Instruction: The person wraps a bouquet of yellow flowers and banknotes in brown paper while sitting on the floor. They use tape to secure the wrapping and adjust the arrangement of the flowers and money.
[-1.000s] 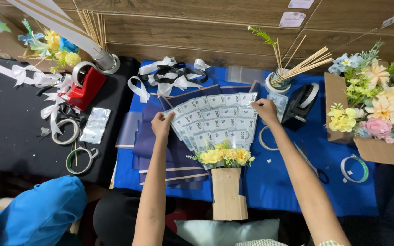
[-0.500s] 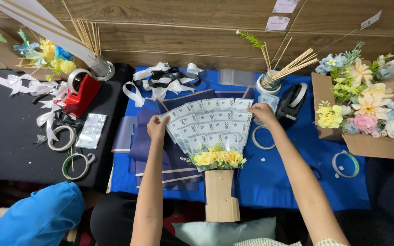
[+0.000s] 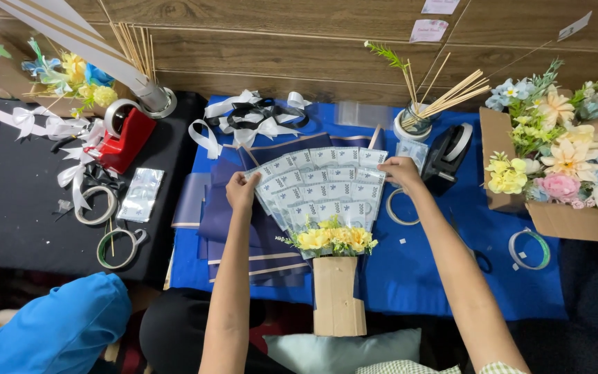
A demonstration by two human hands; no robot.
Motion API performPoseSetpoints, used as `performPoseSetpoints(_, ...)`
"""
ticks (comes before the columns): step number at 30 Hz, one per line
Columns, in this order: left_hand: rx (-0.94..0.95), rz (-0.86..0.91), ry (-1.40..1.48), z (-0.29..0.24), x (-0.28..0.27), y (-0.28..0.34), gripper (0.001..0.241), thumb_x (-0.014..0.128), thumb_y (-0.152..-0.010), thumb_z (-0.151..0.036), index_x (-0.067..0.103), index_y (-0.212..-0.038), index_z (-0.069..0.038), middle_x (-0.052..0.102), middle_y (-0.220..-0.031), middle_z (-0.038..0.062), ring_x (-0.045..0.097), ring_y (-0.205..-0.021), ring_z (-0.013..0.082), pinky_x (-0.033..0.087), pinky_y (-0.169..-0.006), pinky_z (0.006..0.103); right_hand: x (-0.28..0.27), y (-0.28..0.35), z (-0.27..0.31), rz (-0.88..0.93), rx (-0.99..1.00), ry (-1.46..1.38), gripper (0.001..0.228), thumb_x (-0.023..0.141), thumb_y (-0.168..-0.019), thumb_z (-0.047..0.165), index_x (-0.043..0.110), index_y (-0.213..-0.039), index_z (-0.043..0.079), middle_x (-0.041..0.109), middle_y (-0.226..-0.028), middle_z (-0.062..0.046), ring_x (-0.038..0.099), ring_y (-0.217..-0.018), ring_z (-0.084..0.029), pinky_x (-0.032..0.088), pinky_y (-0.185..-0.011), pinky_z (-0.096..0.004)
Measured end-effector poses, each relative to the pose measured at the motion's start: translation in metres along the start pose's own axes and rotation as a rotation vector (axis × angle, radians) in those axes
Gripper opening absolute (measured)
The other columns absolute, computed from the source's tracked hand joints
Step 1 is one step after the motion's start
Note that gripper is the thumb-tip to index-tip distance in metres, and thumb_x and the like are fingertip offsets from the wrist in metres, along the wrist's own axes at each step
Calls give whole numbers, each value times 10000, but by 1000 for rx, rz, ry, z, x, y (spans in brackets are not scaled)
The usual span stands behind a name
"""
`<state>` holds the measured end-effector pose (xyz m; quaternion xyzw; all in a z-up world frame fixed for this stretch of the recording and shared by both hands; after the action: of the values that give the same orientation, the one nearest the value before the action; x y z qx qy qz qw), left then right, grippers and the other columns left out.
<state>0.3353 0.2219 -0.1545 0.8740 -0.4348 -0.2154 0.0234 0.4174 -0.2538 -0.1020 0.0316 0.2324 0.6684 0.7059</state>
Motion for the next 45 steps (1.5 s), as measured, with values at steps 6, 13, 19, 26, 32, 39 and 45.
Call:
performPoseSetpoints(6, -1, 6, 10, -1, 0, 1, 246, 837, -731, -381, 723, -860, -204, 626, -673, -75, 623, -732, 151, 460, -732, 303, 1, 3, 3, 27, -15, -18, 187, 813, -840, 128, 735, -863, -40, 680, -977, -219, 711, -976, -318, 624, -821, -390)
performPoseSetpoints(13, -8, -3, 1, 2, 0, -2, 242, 834, -726, -387, 700, -825, -211, 607, -655, -85, 616, -715, 148, 454, -717, 307, 1, -8, -12, 11, 16, 2, 245, 850, -830, 199, 754, -883, -20, 706, -1003, -210, 712, -995, -298, 613, -848, -376)
performPoseSetpoints(19, -13, -2, -4, 7, 1, -5, 276, 851, -712, -408, 716, -851, -211, 638, -695, -77, 634, -759, 158, 465, -768, 315, 2, 0, -7, -2, 58, -107, 388, 880, -821, 258, 725, -1009, -44, 696, -998, -226, 725, -913, -281, 634, -825, -378)
performPoseSetpoints(26, -20, -11, -18, 8, 0, -5, 290, 853, -709, -424, 705, -834, -208, 631, -696, -75, 636, -767, 161, 462, -772, 317, -2, -2, -1, -31, 77, -175, 509, 813, -890, 303, 614, -1201, -48, 648, -1085, -237, 722, -954, -291, 623, -843, -400)
performPoseSetpoints(32, -20, -11, -15, 15, 3, -11, 305, 864, -701, -432, 695, -825, -210, 627, -692, -79, 634, -760, 152, 460, -769, 309, -5, -11, -3, -79, 48, -130, 590, 816, -900, 349, 547, -1247, -45, 661, -1075, -266, 729, -938, -309, 629, -808, -389)
performPoseSetpoints(39, -35, 27, 27, -1, -3, 2, 342, 878, -708, -426, 743, -916, -190, 682, -761, -50, 657, -817, 167, 477, -815, 319, -8, -14, -5, -138, -13, -69, 433, 821, -849, 180, 589, -1137, -46, 656, -1032, -259, 733, -889, -329, 649, -730, -374)
performPoseSetpoints(45, -39, 51, 65, -8, -5, 7, 423, 893, -710, -469, 752, -988, -184, 713, -815, -34, 672, -855, 171, 492, -857, 329, -9, -24, -16, -132, -6, -58, 375, 768, -889, 222, 614, -1138, -11, 678, -998, -233, 748, -847, -304, 671, -697, -362)
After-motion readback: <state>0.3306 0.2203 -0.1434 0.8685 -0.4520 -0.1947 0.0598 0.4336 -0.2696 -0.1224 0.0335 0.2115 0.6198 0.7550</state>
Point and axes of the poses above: each hand's wrist, its own y-axis away from the middle knuckle, its own x-axis out of the palm, z = x × y, the point moved 7 cm from there along -y, towards the middle knuckle
